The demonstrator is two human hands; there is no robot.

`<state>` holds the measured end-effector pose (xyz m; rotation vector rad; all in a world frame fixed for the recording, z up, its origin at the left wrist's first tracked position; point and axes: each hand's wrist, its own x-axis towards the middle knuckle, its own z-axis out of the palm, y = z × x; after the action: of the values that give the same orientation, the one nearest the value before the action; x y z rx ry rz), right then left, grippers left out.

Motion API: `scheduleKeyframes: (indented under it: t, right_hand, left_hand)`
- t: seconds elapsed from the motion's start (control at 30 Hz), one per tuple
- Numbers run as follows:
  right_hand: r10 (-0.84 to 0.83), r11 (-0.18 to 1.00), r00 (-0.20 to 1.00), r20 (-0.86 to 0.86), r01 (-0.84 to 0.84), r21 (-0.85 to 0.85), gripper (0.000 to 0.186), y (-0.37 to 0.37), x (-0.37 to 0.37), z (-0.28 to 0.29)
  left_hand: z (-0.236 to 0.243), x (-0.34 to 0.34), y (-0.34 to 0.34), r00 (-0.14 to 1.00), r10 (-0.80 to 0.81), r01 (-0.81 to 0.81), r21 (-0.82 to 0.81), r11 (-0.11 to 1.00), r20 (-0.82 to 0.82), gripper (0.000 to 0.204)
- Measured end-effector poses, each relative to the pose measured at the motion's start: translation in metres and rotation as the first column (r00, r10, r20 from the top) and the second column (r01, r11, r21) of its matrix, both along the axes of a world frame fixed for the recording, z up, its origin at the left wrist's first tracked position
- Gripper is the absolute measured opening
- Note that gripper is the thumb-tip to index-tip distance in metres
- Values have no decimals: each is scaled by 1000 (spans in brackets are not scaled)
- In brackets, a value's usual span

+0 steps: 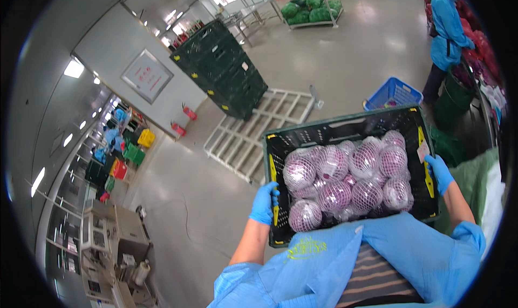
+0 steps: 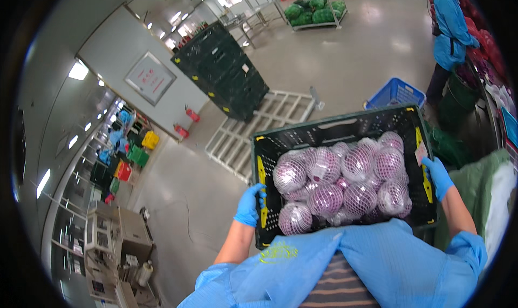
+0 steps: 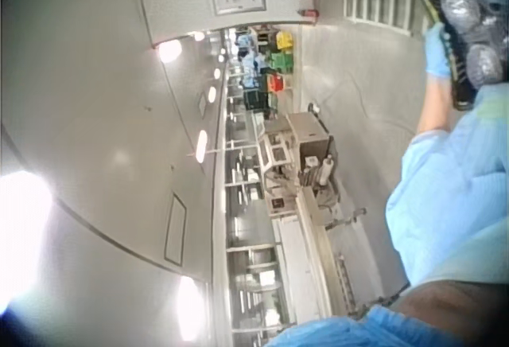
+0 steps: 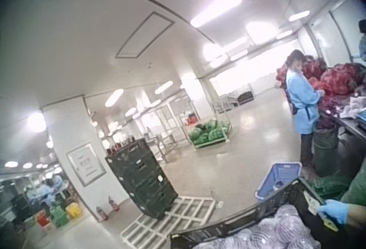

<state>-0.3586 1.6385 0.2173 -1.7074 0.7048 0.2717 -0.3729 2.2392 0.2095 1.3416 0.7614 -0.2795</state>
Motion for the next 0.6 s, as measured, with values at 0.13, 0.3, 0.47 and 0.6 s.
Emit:
scheduleKeyframes:
  t: [0.13,0.3,0.47,0.6]
  right_hand:
    - [-116,993,993,18,116,-10,20,24,2,20]
    - [-221,975,975,-12,221,-26,18,22,-4,4]
    - [-373,924,922,110,380,-52,16,78,-83,-16]
    - [-473,873,863,175,486,-34,19,95,-136,-19]
  left_hand:
    - [0,42,18,997,-72,72,-33,997,3,17]
    - [-21,110,16,981,-192,193,-36,981,24,22]
    - [-40,124,38,942,-324,327,-22,945,89,26]
    - [-49,149,40,878,-436,459,-93,883,196,21]
